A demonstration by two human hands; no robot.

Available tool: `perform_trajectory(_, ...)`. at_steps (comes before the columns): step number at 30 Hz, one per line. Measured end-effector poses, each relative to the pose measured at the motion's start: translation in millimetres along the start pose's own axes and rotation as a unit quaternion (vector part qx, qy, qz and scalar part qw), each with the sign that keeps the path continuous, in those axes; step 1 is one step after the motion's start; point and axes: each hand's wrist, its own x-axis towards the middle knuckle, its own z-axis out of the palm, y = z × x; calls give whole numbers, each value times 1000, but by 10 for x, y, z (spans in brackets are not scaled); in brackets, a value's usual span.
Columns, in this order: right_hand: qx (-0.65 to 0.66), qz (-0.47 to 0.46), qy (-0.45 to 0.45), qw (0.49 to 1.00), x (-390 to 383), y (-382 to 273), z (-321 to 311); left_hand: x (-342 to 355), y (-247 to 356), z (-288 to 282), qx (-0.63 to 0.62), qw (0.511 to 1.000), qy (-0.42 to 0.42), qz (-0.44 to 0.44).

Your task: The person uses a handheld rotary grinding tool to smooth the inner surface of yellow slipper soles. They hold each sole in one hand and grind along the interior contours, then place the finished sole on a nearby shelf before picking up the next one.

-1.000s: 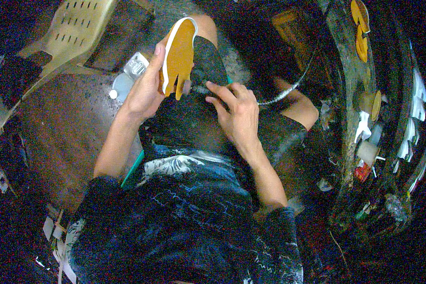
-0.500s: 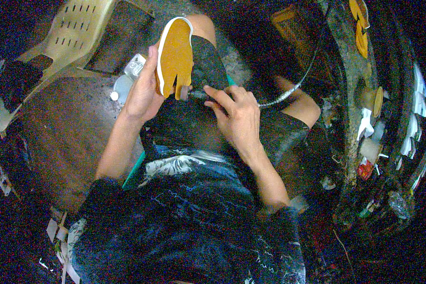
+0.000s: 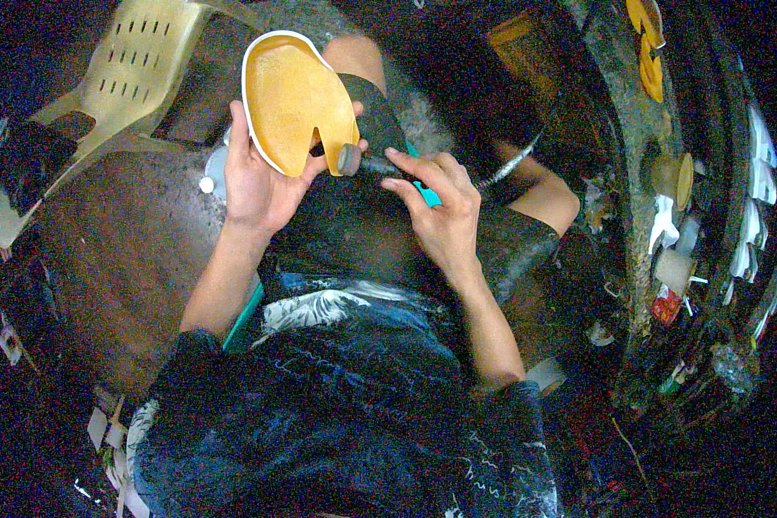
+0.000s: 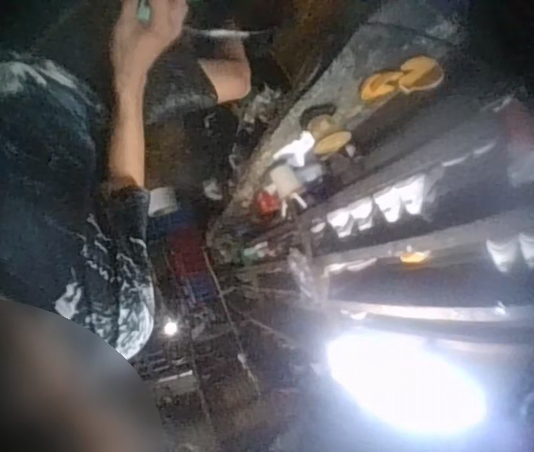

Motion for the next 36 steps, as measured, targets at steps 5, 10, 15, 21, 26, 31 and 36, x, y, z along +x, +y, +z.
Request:
perform_trajectory(5, -14, -11, -9, 1000, -10, -1, 20, 4, 18, -16, 0, 999, -32, -3)
perform_trajectory(10, -18, -23, -16, 999, -83, -6, 15, -11, -2, -1, -33, 999, -8, 3)
perform_trajectory(15, 0, 2, 1, 1000, -106, 16, 15, -9, -11, 6, -12, 1000, -8, 4)
perform_trajectory(21, -4, -38, -17, 999, -149, 24, -2, -7, -14, 25, -31, 999, -16, 15)
perform_trajectory(26, 6, -14, 1, 1000, -146, 43, 14, -20, -16, 24, -76, 997, -24, 14)
perform_trajectory(31, 2, -19, -19, 1000, -152, 32, -14, -18, -19, 13, -85, 996, -34, 17)
perform_trajectory(36, 27, -20, 3, 999, -122, 13, 5, -27, -19, 28, -75, 997, -27, 17)
